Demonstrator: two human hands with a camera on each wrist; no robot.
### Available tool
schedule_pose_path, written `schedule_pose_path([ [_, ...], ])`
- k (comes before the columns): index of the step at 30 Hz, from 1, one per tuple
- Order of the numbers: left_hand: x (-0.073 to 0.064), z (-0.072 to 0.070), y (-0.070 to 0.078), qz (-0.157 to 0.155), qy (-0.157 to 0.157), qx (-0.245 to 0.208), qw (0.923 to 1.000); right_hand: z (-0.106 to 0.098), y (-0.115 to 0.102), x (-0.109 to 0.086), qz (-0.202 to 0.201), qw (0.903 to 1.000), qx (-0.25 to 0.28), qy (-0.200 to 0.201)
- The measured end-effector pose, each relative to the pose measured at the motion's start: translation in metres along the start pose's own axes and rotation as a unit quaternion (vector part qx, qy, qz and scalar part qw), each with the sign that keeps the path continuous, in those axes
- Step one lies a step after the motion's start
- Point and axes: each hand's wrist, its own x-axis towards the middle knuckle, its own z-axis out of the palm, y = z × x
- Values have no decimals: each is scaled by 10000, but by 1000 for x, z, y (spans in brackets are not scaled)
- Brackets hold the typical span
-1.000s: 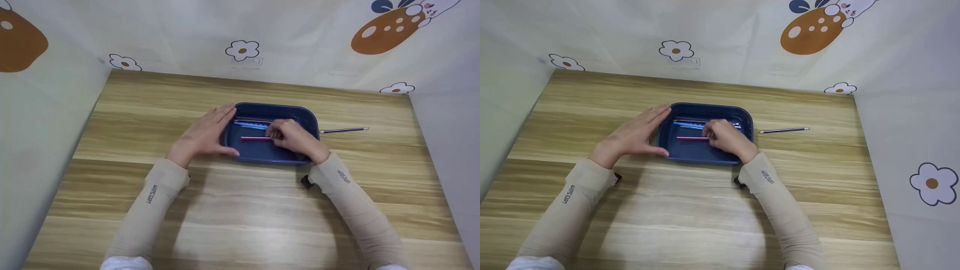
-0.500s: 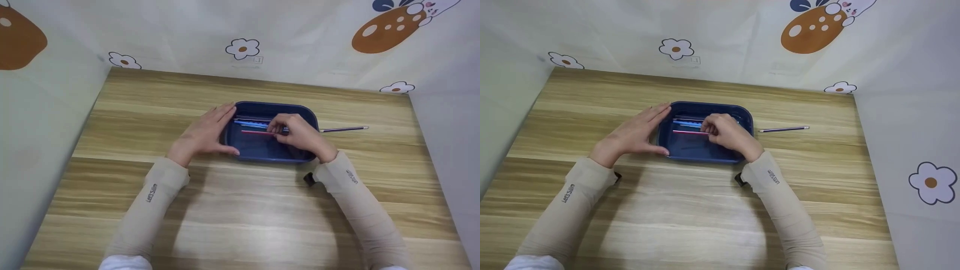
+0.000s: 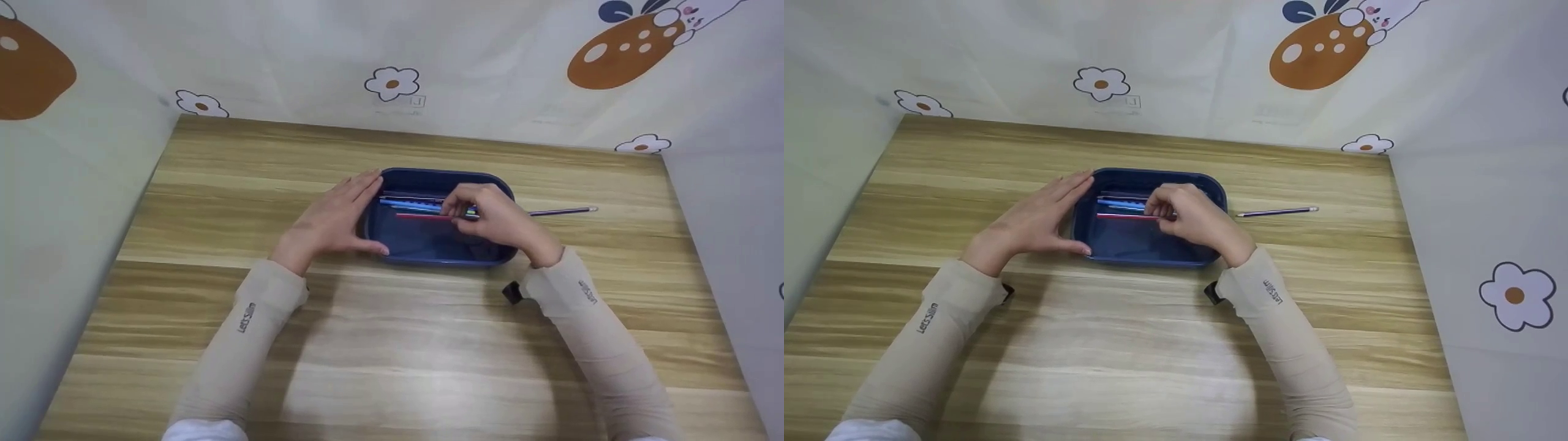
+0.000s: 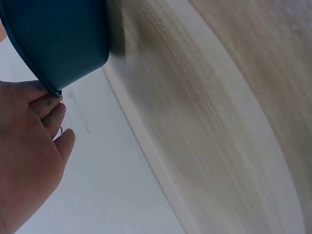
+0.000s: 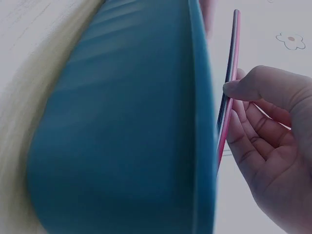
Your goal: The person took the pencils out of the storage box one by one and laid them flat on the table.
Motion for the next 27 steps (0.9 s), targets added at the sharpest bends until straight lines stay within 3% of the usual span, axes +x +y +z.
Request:
schedule_pose_path([
  [15,0,0,0,67,53,-4,10000,-12,0,-13,-287,9995,7,88],
  [27,0,-1,0,41,47,38,10000,-26,-10,-23,4,9999,135,102],
])
